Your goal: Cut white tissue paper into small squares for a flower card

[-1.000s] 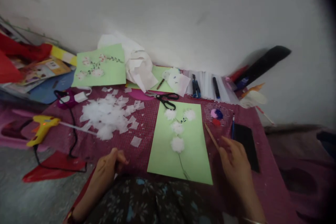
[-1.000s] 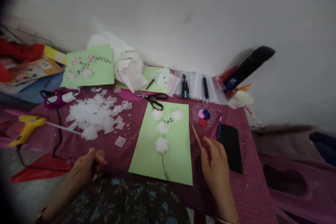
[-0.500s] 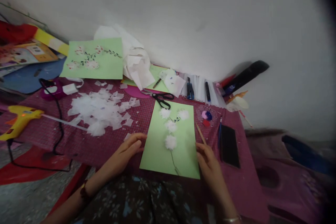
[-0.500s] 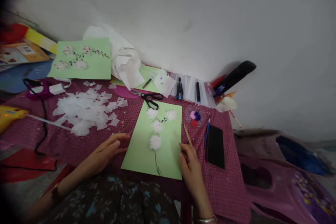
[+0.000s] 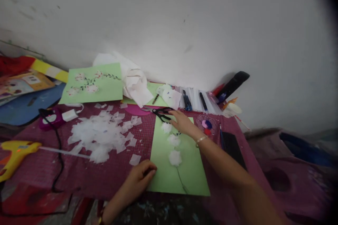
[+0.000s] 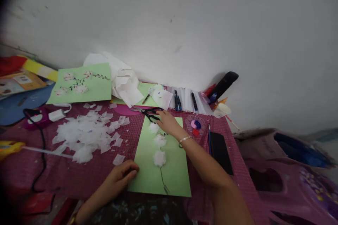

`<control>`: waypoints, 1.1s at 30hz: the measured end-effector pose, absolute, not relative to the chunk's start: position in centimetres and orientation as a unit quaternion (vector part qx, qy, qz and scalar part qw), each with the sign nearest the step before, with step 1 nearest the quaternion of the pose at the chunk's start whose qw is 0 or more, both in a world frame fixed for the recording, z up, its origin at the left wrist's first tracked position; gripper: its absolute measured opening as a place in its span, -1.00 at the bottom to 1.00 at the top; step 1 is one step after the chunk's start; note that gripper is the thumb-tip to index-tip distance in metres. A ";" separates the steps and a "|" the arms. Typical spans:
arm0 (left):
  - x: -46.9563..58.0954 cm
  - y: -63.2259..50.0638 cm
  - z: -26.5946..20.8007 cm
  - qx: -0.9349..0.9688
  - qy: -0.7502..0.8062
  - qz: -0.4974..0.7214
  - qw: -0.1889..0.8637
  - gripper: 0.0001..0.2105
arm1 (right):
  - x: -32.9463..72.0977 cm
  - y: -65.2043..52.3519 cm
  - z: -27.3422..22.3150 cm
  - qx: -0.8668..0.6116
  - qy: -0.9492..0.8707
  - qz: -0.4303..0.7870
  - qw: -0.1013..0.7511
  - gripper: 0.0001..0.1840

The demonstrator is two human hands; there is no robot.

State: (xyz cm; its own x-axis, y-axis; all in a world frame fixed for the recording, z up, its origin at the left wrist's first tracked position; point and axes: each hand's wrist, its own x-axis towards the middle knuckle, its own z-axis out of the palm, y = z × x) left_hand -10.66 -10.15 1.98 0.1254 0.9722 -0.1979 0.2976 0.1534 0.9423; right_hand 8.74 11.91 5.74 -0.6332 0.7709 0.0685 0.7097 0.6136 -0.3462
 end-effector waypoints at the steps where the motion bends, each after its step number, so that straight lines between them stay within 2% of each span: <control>1: -10.8 -10.2 1.9 0.567 0.571 0.333 0.492 -0.76 | 7.3 13.2 5.4 -0.412 -0.896 0.137 0.090 -0.52; 5: -11.3 -10.3 1.6 0.568 0.571 0.330 0.492 -0.74 | 4.1 15.5 4.5 -0.408 -0.906 0.105 0.033 -0.44; 9: -11.5 -10.2 1.3 0.571 0.566 0.333 0.492 -0.71 | 3.4 16.2 4.8 -0.403 -0.911 0.082 -0.012 -0.46; 14: -11.5 -10.1 1.3 0.546 0.571 0.330 0.516 -0.64 | 3.9 17.5 6.5 -0.388 -0.918 0.078 -0.031 -0.38; 19: -11.6 -10.1 1.4 0.491 0.586 0.340 0.548 -0.53 | 8.6 17.4 9.6 -0.407 -0.909 0.088 -0.003 -0.38; 23: -11.5 -9.9 1.4 0.493 0.581 0.337 0.552 -0.52 | 14.4 17.4 10.9 -0.490 -0.865 0.098 0.053 -0.38; 28: -11.3 -9.9 1.5 0.500 0.576 0.338 0.551 -0.53 | 17.5 20.1 9.2 -0.636 -0.757 0.099 0.107 -0.48; 33: -11.5 -10.0 1.6 0.489 0.582 0.352 0.546 -0.54 | 15.9 23.4 6.8 -0.701 -0.698 0.067 0.128 -0.47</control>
